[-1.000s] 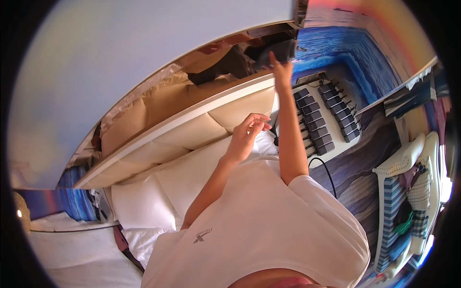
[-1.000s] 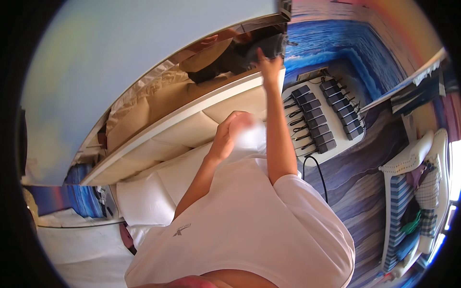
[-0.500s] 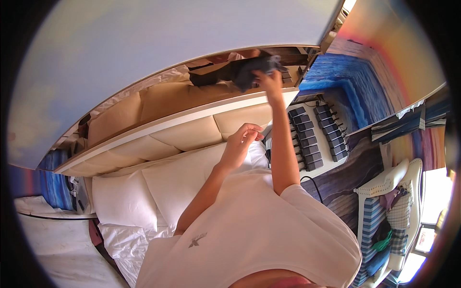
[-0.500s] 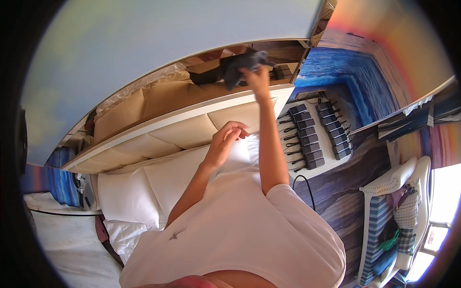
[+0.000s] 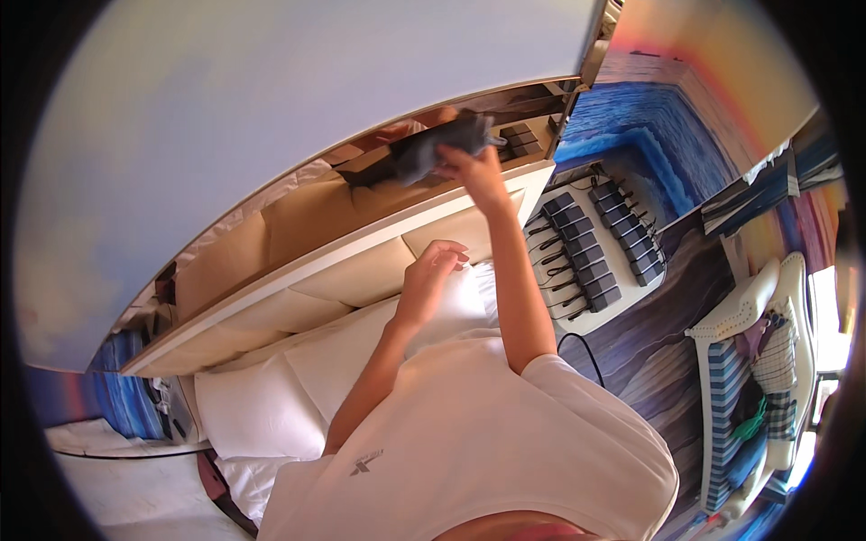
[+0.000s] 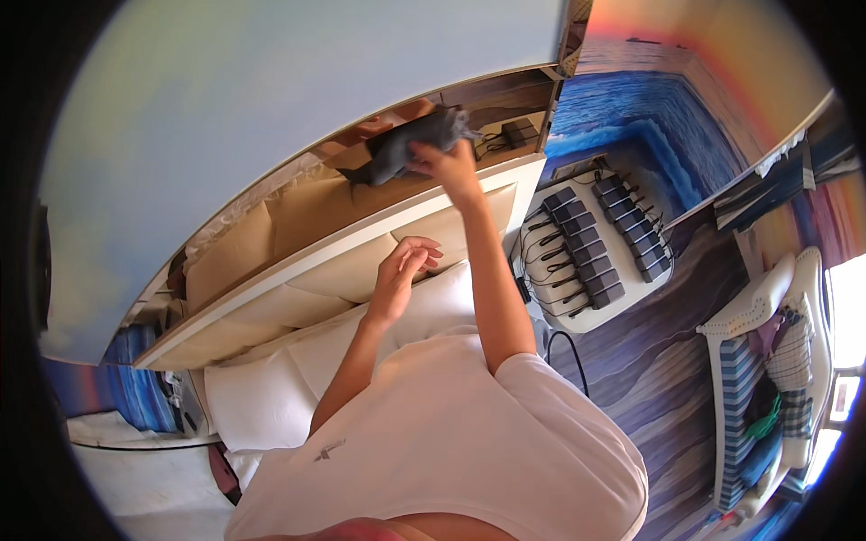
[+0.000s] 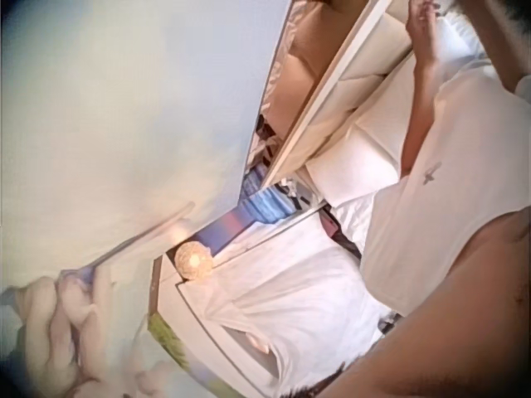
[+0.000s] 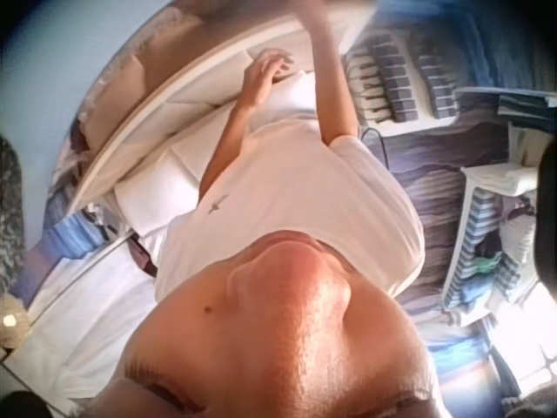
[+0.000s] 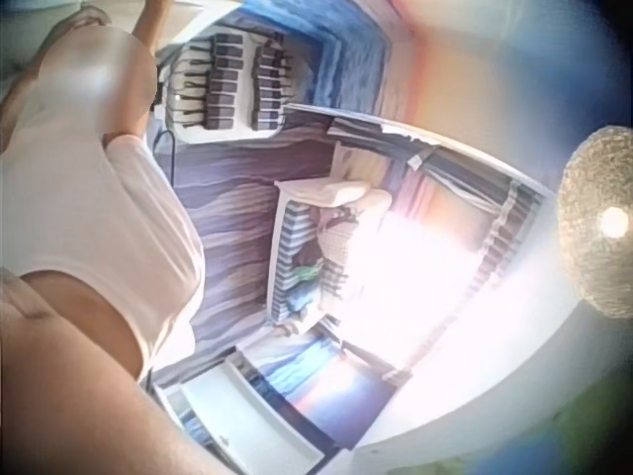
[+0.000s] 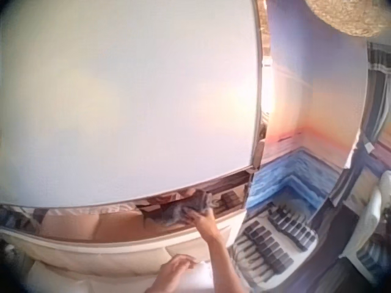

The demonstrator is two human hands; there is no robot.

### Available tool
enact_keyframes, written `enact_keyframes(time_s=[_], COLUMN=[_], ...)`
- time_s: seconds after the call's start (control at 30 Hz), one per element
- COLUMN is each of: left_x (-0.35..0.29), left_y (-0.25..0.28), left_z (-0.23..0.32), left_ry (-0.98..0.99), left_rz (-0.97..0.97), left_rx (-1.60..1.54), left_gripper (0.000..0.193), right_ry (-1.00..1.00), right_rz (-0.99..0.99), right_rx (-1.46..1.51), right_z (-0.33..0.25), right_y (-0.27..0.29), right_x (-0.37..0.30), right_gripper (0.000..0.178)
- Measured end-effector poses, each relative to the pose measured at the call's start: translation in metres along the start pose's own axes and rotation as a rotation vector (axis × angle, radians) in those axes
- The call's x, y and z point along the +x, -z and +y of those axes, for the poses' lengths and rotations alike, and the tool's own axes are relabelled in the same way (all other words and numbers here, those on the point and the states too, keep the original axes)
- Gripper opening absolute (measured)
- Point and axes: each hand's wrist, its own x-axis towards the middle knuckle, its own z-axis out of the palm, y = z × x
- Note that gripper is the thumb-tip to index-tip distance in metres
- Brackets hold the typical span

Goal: The person wipes a white headboard and a mirrored surface above it using a gray cloth. The person moves the cloth back and forth across the surfaces, occasionally adjusting the cloth in their hands.

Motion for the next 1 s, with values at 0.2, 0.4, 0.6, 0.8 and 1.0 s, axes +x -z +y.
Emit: enact_keyframes(time_s=[0.2,0.4,0.6,0.8,1.0], left_x=[0.0,0.017,0.016,0.011,0.008], left_y=[-0.009,-0.026,-0.039,-0.031,-0.026], left_z=[-0.006,-0.01,-0.003,-0.008,-0.008], left_ry=[0.014,-0.039,0.012,-0.008,-0.027], left_rz=[0.028,0.021,0.019,0.052,-0.001], left_rx=[0.011,-0.059,0.003,-0.069,-0.054], left_gripper=[0.022,0.022,0.022,0.024,0.021], right_ry=[0.395,0.159,0.062,0.13,-0.096], right_rz=[0.318,0.347,0.269,0.168,0.11], right_rx=[0.228,0.161,0.234,0.278,-0.038], right_z=[-0.096,-0.05,-0.027,-0.062,0.003], right_y=[0.134,0.111,0.154,0.081,0.092], right_x=[0.049,0.039,0.038,0.032,0.017], right_gripper=[0.011,0.015,0.012,0.011,0.017])
